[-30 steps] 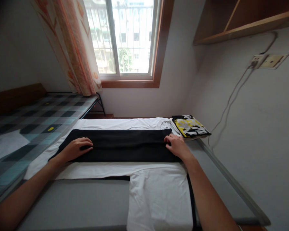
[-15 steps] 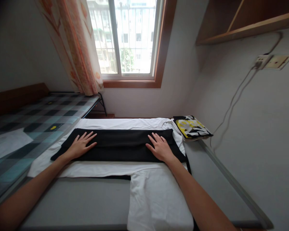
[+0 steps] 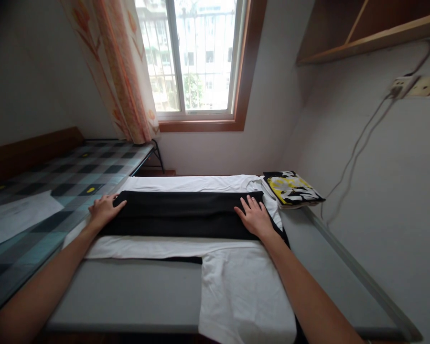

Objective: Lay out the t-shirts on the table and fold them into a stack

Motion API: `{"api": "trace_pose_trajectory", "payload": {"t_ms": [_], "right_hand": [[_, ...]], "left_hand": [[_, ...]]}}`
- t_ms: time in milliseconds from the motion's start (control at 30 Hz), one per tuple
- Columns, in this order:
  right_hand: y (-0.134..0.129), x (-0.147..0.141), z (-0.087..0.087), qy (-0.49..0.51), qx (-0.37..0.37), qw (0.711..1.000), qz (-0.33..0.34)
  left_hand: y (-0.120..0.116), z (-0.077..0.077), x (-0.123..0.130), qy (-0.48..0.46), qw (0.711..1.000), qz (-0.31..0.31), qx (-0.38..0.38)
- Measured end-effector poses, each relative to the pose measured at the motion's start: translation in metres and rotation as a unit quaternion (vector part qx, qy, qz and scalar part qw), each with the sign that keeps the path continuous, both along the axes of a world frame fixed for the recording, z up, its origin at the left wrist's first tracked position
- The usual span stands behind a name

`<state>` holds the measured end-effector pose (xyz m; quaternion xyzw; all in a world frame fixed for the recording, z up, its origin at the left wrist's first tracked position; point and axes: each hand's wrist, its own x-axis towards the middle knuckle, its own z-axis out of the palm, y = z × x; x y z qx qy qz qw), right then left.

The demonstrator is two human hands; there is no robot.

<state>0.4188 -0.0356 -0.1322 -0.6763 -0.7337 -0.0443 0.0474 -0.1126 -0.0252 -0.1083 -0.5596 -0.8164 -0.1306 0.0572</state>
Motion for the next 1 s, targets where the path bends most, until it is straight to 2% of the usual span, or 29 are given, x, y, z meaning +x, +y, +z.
{"api": "trace_pose_trajectory", "payload": {"t_ms": [67,200,333,433,733,900,1000], "right_hand": [[0.000,0.000,0.000,-0.002,0.001,1.000,0.001],[0.001,0.001,-0.002,-0.006,0.009,1.000,0.008],[0.002,0.003,-0.004,-0.006,0.014,1.000,0.012],[0.002,0.004,-0.004,-0.004,0.016,1.000,0.013],[0.000,0.004,-0.004,0.002,0.029,0.999,0.020],[-0.001,0.005,-0.007,0.017,0.035,0.999,0.022],[0.000,0.006,-0.007,0.024,0.042,0.998,0.026]], "left_hand": [[0.002,0.003,-0.008,-0.035,0.999,0.024,0.008],[0.009,0.001,-0.014,-0.095,0.994,0.020,0.046],[0.016,-0.004,-0.017,-0.107,0.992,0.004,0.073],[0.018,-0.004,-0.016,-0.100,0.991,0.018,0.084],[-0.002,0.013,-0.004,0.000,0.999,0.031,-0.023],[-0.007,0.021,-0.015,-0.051,0.994,0.033,-0.092],[-0.004,0.020,-0.026,-0.106,0.991,0.016,-0.085]]}}
